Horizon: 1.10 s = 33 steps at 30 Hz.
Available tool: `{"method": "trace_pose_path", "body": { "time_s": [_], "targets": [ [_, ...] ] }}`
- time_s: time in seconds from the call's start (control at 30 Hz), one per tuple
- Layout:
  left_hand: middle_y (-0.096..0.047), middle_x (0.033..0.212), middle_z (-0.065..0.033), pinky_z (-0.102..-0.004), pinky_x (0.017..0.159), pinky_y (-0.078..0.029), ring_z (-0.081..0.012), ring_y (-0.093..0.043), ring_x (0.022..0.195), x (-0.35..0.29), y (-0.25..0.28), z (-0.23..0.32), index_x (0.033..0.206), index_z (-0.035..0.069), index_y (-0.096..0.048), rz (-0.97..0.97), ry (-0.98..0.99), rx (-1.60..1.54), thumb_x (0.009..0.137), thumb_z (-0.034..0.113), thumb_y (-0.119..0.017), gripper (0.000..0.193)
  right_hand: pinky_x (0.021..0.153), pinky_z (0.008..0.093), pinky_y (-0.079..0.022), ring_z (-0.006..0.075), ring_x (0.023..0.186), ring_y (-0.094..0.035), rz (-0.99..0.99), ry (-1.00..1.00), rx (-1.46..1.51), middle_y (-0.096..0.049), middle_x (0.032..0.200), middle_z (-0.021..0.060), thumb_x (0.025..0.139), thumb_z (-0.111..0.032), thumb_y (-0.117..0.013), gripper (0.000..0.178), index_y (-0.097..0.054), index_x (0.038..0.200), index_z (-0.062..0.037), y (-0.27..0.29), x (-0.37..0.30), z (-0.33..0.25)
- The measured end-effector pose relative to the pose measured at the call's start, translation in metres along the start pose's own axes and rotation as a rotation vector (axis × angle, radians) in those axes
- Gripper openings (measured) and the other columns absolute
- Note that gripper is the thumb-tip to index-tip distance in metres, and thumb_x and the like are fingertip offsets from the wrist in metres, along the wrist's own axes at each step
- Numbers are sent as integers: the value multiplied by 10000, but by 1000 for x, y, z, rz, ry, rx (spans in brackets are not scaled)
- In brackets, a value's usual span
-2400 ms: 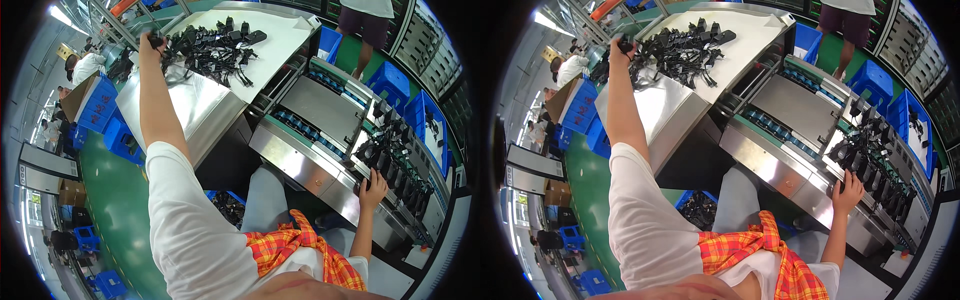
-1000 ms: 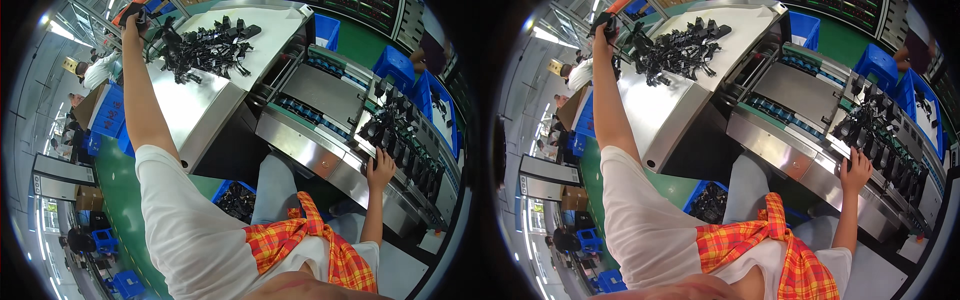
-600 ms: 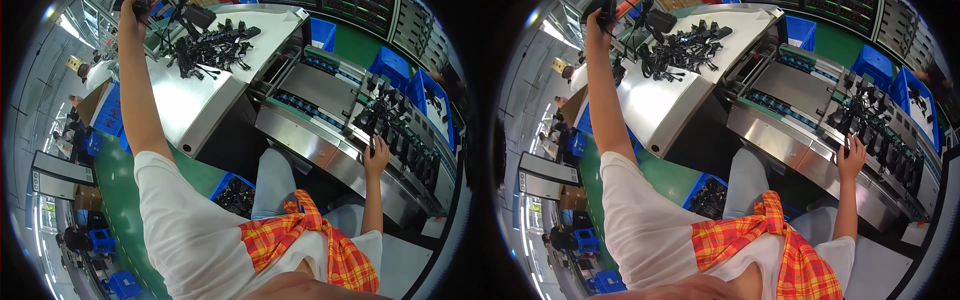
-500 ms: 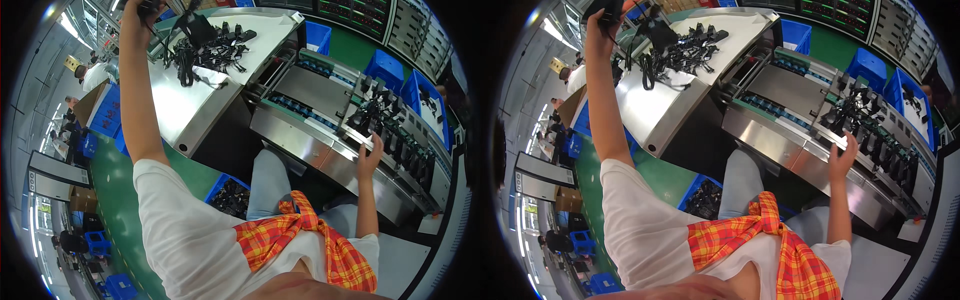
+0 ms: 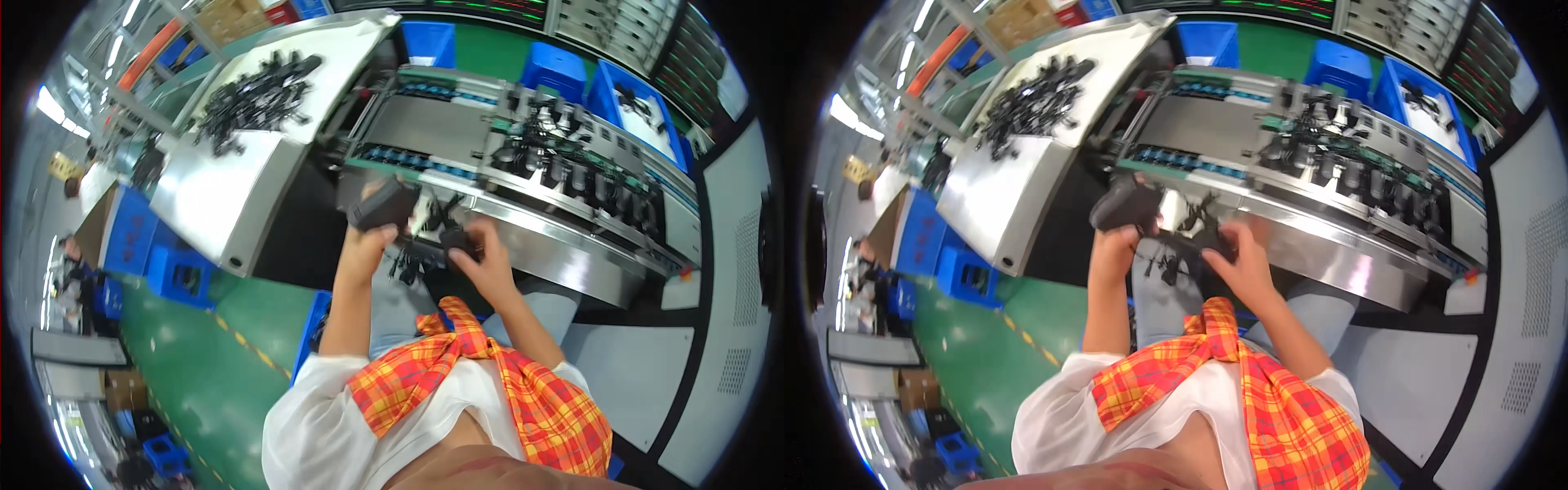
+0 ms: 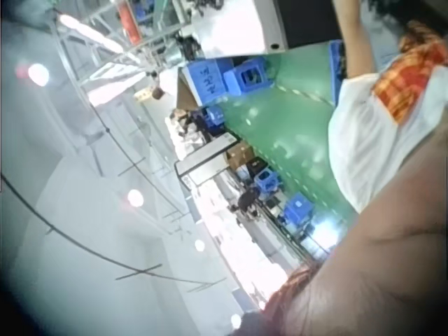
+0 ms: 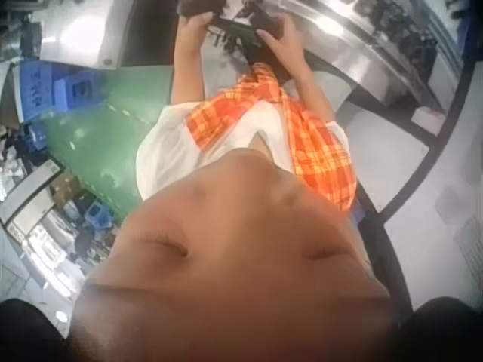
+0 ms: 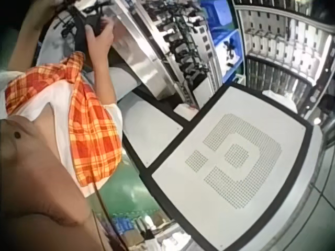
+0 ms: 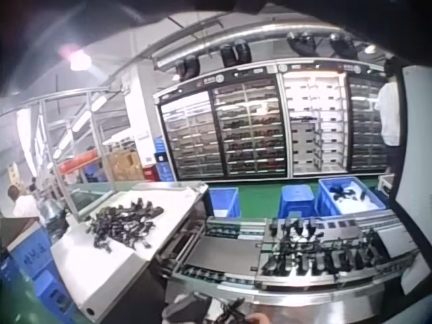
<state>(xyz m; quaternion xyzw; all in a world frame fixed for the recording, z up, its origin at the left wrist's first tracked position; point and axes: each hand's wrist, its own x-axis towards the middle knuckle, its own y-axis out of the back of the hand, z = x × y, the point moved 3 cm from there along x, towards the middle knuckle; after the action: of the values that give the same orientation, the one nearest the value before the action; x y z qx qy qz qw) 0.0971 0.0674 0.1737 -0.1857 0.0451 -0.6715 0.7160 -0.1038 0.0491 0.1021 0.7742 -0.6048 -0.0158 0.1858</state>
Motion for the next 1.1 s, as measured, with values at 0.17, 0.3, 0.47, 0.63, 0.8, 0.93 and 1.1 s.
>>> {"method": "trace_pose_path", "body": {
  "time_s": [0.17,0.3,0.47,0.63,0.8,0.93,1.1],
  "targets": [
    [-565,1037,-101,-290,717,-472,-181,-579,857,-27,-34,-96,1193,-10,-470,-421,430,82,602,231,-633,658,680,260,-476,120,794,-589,159,-272,52,-612,937,89,716,-145,-734,469,-505,1118,-68,75,-69,50],
    [-556,1071,-72,-274,804,-437,-146,-536,944,-30,-82,-129,1174,2,-475,-785,463,-22,615,170,-624,603,706,251,-470,126,855,-554,623,-283,96,-561,1005,84,729,-53,-683,490,-465,1167,-62,146,-83,48],
    [-564,1061,-103,-278,721,-484,-198,-587,870,-18,-94,-146,1213,-9,-458,-721,666,-168,586,232,-645,698,702,299,-509,205,908,-575,1090,107,575,-543,1071,90,864,-128,-574,383,-430,1210,-53,229,-44,39],
    [-574,1056,-126,-291,704,-495,-220,-603,854,-9,-81,-157,1231,-13,-447,-595,732,-215,576,213,-640,719,639,325,-541,280,859,-606,797,47,1181,-569,1025,121,896,-222,-515,308,-478,1127,-21,294,86,91],
    [-590,1022,-153,-299,693,-502,-237,-614,848,-6,-77,-166,1235,-28,-444,-448,745,-268,567,194,-631,728,742,408,-522,334,897,-587,567,-136,1019,-577,976,139,839,-200,-540,345,-477,1137,-37,333,218,187],
    [-597,1003,-160,-299,700,-503,-243,-615,851,3,-70,-163,1240,-38,-436,-399,737,-292,566,191,-626,737,813,429,-484,361,933,-590,691,-222,-260,-605,1021,203,785,-214,-586,522,-455,1260,-42,315,252,219],
    [-582,1037,-155,-305,737,-496,-243,-607,883,14,-68,-160,1241,-47,-435,-388,733,-274,560,194,-627,747,856,426,-445,377,970,-576,523,-326,-794,-601,1029,258,752,-227,-609,672,-366,1355,-54,328,274,227]
  ]
}}
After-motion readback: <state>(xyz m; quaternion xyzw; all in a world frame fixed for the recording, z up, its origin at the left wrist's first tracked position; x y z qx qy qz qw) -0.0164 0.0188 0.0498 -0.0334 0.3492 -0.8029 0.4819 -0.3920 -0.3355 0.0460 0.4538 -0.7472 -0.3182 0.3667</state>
